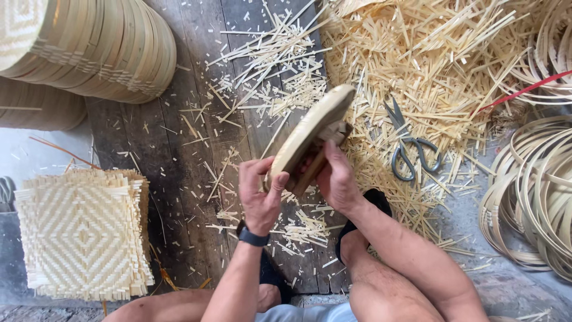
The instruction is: The person assembles round bamboo trays by placing a woven bamboo mat onto a wooden block, fitting a bamboo ring around the edge, and trimming the excess mat with shears. The person repeats this process for multiple trays, stacking the finished ones nearby.
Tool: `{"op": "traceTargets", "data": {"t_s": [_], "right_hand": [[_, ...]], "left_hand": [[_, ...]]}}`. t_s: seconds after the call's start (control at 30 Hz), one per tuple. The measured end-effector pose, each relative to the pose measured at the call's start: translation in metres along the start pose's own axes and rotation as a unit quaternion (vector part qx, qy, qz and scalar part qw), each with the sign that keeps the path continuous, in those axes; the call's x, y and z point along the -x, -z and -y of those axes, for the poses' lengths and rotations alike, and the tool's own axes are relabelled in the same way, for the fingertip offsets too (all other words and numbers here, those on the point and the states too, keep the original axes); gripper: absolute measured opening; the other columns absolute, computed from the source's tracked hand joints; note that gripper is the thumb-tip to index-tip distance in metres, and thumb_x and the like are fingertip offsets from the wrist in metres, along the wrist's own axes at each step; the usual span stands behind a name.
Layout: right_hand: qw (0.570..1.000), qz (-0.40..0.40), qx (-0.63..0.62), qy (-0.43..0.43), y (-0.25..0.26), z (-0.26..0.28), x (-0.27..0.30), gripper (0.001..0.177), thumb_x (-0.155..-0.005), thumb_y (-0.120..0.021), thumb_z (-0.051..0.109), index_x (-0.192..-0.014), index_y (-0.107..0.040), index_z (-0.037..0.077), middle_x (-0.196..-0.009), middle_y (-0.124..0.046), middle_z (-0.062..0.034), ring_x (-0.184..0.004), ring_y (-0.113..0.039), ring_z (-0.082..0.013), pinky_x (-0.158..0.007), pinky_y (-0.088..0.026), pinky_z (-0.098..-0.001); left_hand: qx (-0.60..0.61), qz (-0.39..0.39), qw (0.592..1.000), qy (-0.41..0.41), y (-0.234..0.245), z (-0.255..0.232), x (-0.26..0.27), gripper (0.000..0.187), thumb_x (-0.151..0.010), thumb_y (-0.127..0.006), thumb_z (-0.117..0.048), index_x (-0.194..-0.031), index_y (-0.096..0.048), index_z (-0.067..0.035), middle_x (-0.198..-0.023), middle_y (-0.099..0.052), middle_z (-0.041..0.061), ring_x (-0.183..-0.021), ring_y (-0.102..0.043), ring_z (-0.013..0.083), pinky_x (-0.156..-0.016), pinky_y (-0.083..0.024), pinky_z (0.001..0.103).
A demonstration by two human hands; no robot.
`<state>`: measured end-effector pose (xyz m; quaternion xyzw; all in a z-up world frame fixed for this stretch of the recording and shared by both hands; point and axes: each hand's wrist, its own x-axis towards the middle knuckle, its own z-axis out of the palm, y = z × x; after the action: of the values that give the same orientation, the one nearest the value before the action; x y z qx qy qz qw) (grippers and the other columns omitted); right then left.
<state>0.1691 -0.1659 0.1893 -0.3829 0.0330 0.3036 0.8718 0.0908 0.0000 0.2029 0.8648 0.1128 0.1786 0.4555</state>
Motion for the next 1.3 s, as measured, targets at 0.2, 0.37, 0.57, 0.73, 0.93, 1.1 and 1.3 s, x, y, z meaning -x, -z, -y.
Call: {"op": "traceTargets", "data": {"t_s": [0.2, 0.37, 0.57, 0.73, 0.93, 1.1, 1.3], "right_hand": [[0.974, -0.216, -0.054, -0.033, 0.044, 0.009, 0.021, 0.079, -0.084, -0.046, 0.065, -0.143, -0.046, 0.014, -0.129, -0.057, -0.0107, -0.120, -0.059, -0.0274, -0.098, -0.053, -0.0520], [0.982, -0.182, 0.027, 0.052, 0.115, 0.008, 0.064, 0.091, -0.092, -0.037, 0.075, -0.154, -0.042, 0.009, -0.142, -0.053, -0.0199, -0.129, -0.055, -0.0299, -0.089, -0.055, -0.0446], [0.991, -0.126, -0.043, 0.027, 0.139, -0.050, 0.045, 0.087, -0.100, -0.032, 0.071, -0.160, -0.028, 0.007, -0.153, -0.043, -0.0166, -0.140, -0.046, -0.0267, -0.103, -0.051, -0.0468], [0.983, -0.064, -0.108, -0.136, 0.111, -0.070, 0.019, 0.084, -0.097, -0.023, 0.067, -0.157, -0.026, 0.008, -0.154, -0.040, -0.0173, -0.139, -0.045, -0.0306, -0.111, -0.045, -0.0519], [0.932, -0.180, 0.298, -0.100, 0.141, -0.074, 0.056, 0.064, -0.108, -0.021, 0.054, -0.123, -0.062, 0.007, -0.113, -0.070, -0.0170, -0.106, -0.068, -0.0278, -0.096, -0.054, -0.0427], [0.744, -0.252, 0.612, 0.095, 0.169, -0.102, 0.084, 0.046, -0.108, -0.040, 0.034, -0.091, -0.066, 0.000, -0.080, -0.066, -0.0185, -0.072, -0.064, -0.0325, -0.068, -0.051, -0.0433], [0.723, -0.278, 0.621, 0.122, 0.170, -0.109, 0.074, 0.026, -0.102, -0.053, 0.021, -0.087, -0.065, 0.003, -0.081, -0.065, -0.0207, -0.071, -0.064, -0.0373, -0.063, -0.050, -0.0467]], "left_hand": [[0.097, -0.045, 0.994, 0.001, -0.038, 0.019, 0.008, 0.067, -0.100, -0.055, -0.065, -0.138, -0.063, -0.010, -0.116, -0.072, 0.012, -0.105, -0.067, 0.0161, -0.085, -0.058, 0.035], [0.020, -0.160, 0.980, 0.116, 0.007, 0.089, -0.050, 0.071, -0.096, -0.050, -0.075, -0.089, -0.073, -0.008, -0.072, -0.059, 0.000, -0.060, -0.051, 0.0076, -0.051, -0.042, 0.027], [0.025, -0.110, 0.978, 0.177, 0.110, 0.107, -0.097, 0.069, -0.100, -0.049, -0.075, -0.081, -0.051, -0.008, -0.068, -0.043, -0.008, -0.058, -0.037, 0.0060, -0.050, -0.034, 0.026], [0.057, -0.071, 0.935, 0.343, 0.119, 0.112, -0.115, 0.065, -0.087, -0.060, -0.073, -0.086, -0.075, -0.009, -0.063, -0.045, -0.003, -0.055, -0.034, 0.0116, -0.049, -0.031, 0.030], [0.025, 0.027, 0.931, 0.364, 0.063, 0.170, -0.104, 0.070, -0.079, -0.066, -0.076, -0.095, -0.078, -0.010, -0.081, -0.075, -0.003, -0.077, -0.067, 0.0082, -0.073, -0.054, 0.031], [-0.058, 0.064, 0.947, 0.309, 0.020, 0.177, -0.114, 0.063, -0.089, -0.067, -0.065, -0.107, -0.073, -0.005, -0.092, -0.069, 0.011, -0.089, -0.063, 0.0237, -0.083, -0.055, 0.047], [-0.179, 0.144, 0.967, -0.113, -0.099, 0.071, -0.046, 0.033, -0.091, -0.076, -0.037, -0.108, -0.061, -0.012, -0.128, -0.066, 0.019, -0.126, -0.059, 0.0339, -0.115, -0.044, 0.050]]}}
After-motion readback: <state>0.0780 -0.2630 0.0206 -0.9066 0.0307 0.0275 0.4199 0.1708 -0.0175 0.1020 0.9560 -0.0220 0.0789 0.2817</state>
